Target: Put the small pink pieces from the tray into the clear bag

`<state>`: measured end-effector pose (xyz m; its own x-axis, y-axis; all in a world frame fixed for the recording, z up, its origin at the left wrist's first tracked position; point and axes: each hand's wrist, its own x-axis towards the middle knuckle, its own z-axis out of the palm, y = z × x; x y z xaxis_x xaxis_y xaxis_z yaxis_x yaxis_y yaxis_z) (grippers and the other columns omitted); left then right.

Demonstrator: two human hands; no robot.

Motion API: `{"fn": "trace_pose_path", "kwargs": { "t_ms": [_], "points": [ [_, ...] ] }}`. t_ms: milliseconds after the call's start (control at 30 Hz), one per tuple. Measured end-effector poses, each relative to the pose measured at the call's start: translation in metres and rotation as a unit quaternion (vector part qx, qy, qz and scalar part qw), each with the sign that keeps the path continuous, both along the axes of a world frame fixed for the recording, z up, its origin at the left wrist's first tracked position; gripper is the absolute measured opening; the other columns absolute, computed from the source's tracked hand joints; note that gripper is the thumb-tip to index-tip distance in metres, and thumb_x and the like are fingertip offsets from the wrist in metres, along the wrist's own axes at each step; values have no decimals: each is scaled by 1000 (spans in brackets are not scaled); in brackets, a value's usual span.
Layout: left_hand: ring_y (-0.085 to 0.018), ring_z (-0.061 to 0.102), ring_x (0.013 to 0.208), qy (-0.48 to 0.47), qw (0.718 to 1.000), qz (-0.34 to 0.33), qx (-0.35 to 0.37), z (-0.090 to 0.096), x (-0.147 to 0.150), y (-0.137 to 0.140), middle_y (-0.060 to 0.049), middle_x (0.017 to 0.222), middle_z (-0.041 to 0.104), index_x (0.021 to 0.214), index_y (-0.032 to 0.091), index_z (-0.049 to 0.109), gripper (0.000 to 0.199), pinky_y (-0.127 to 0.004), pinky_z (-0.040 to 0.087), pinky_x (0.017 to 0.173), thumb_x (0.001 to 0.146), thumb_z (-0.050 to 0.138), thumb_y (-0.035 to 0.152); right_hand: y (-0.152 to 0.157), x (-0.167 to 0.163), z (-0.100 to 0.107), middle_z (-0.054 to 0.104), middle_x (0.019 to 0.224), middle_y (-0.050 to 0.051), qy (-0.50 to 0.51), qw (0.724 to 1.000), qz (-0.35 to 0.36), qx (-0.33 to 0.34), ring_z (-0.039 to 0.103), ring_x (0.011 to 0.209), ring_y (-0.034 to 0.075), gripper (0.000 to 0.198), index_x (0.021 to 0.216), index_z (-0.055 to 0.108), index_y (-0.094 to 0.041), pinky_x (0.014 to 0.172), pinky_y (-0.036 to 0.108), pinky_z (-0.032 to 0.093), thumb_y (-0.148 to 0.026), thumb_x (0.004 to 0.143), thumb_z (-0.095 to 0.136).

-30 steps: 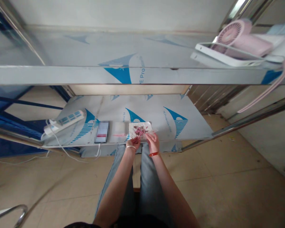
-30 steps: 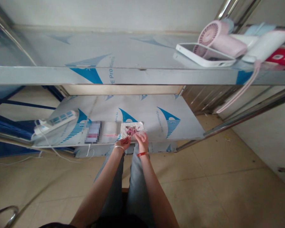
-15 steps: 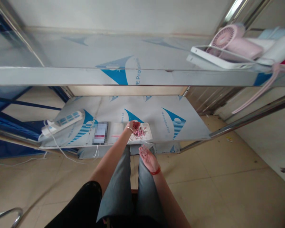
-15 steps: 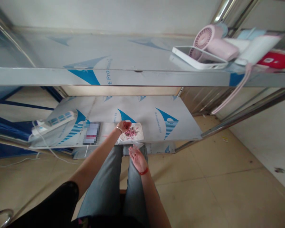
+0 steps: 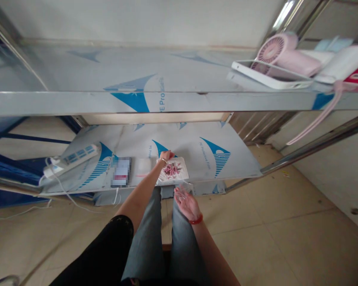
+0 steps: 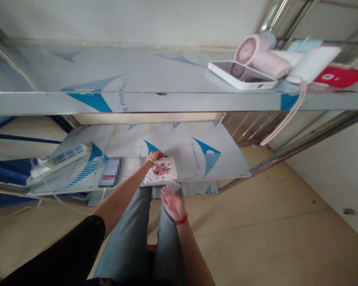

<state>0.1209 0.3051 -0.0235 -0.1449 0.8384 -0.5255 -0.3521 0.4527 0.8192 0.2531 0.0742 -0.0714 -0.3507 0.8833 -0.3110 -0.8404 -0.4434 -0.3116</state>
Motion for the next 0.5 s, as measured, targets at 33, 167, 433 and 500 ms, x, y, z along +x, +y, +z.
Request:
{"fn": "trace_pose_path", "kwargs": {
  "t_ms": [33,167,433,500],
  "points": [
    [-16,56,69,34,999,-16,2,-2,-2,0,-7,62,60,57,10,62,29,-30,45,76,85,53,11,0,0,-1,68,113,2,7,1000,4,2,57,115,15,34,114,64,-24,102,32,40,-21,80,57],
    [-14,51,59,131,989,-68,29,-6,-9,-5,-3,52,56,51,13,59,34,-29,43,75,84,51,16,1,2,-2,68,112,2,21,1000,13,1,57,114,15,35,113,64,-24,100,33,41,-21,81,53],
    [-16,59,67,202,970,-101,85,1,-26,-29,-9,69,68,62,12,63,28,-29,45,73,83,49,24,2,3,-2,68,112,3,24,1000,17,-4,58,111,16,36,109,66,-23,95,32,43,-26,77,50],
    [-17,61,74,218,967,-86,103,5,-31,-43,-9,74,69,64,13,64,25,-28,45,76,83,49,23,3,3,-3,68,112,3,17,1000,19,0,58,111,16,36,109,66,-24,96,32,42,-26,77,50]
  ]
}}
